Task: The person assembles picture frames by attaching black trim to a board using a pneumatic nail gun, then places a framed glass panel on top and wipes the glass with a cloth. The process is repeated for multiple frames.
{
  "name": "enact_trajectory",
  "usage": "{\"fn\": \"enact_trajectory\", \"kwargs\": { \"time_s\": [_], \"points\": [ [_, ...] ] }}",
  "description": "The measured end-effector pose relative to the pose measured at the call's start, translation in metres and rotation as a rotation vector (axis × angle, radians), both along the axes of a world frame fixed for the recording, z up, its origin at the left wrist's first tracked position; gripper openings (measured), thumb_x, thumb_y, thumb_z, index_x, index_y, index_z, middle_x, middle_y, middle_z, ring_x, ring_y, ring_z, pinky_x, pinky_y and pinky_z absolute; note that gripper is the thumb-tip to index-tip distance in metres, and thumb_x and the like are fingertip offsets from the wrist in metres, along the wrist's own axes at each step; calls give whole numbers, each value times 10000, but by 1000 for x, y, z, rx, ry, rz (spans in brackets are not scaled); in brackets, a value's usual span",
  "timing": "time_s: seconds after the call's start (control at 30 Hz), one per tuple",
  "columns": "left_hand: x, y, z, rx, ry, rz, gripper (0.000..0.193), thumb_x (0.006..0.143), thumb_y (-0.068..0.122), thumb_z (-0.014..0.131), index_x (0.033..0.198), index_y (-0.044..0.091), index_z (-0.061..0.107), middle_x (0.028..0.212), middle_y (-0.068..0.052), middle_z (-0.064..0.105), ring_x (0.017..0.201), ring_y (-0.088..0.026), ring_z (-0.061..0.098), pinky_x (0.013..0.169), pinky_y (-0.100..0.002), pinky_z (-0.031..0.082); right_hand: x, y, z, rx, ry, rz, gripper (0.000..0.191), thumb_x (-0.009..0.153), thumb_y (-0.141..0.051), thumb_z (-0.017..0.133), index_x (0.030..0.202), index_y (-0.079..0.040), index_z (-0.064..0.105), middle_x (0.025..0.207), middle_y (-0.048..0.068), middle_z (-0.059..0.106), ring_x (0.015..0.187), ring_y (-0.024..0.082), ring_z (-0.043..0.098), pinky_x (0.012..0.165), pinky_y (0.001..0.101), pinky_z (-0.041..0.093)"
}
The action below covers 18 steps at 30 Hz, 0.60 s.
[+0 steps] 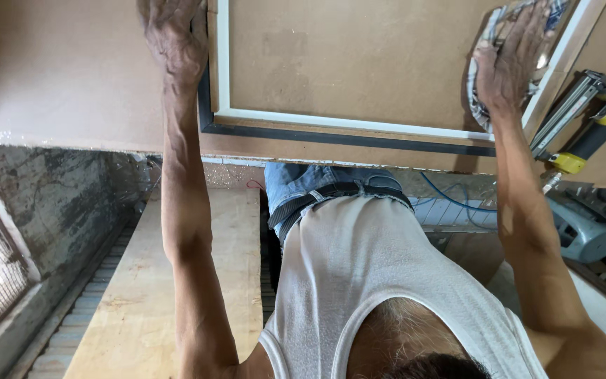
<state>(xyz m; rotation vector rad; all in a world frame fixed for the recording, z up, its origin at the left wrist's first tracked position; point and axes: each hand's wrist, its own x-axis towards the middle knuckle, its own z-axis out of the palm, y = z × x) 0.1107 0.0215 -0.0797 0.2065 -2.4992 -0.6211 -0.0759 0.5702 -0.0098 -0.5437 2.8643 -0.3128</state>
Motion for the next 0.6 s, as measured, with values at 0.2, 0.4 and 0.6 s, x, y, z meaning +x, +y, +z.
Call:
{"fn": "enact_trajectory", "kwargs": {
  "time_s": [0.2, 0.4, 0.6],
  "points": [
    [-6, 1, -4, 65, -144, 33, 236, 1096, 217, 668, 1284, 171, 803, 1392, -33, 712, 1386, -276, 539, 1202, -595, 171, 39, -167, -35, 144, -354, 261, 841, 961, -615, 389, 1589, -68, 269, 1662, 250, 176, 1554, 413, 136, 1246, 581, 49],
    [-13, -5, -8, -26, -90, 19, 289, 1067, 323, 608, 1258, 225, 801, 1380, -31, 729, 1406, -234, 505, 1214, -548, 195, 91, -184, 2, -64, -131, 703, 1015, 1027, -767, 116, 1619, 55, 187, 1704, 265, 167, 1600, 365, 165, 1315, 520, 42],
    [-12, -3, -3, 46, -141, 53, 274, 1094, 314, 608, 1241, 189, 802, 1341, -48, 737, 1399, -239, 516, 1223, -552, 189, 25, -138, 3, 34, -29, 415, 1104, 972, -828, 98, 1619, 66, 137, 1679, 303, 127, 1584, 396, 121, 1293, 528, 53]
  ]
}}
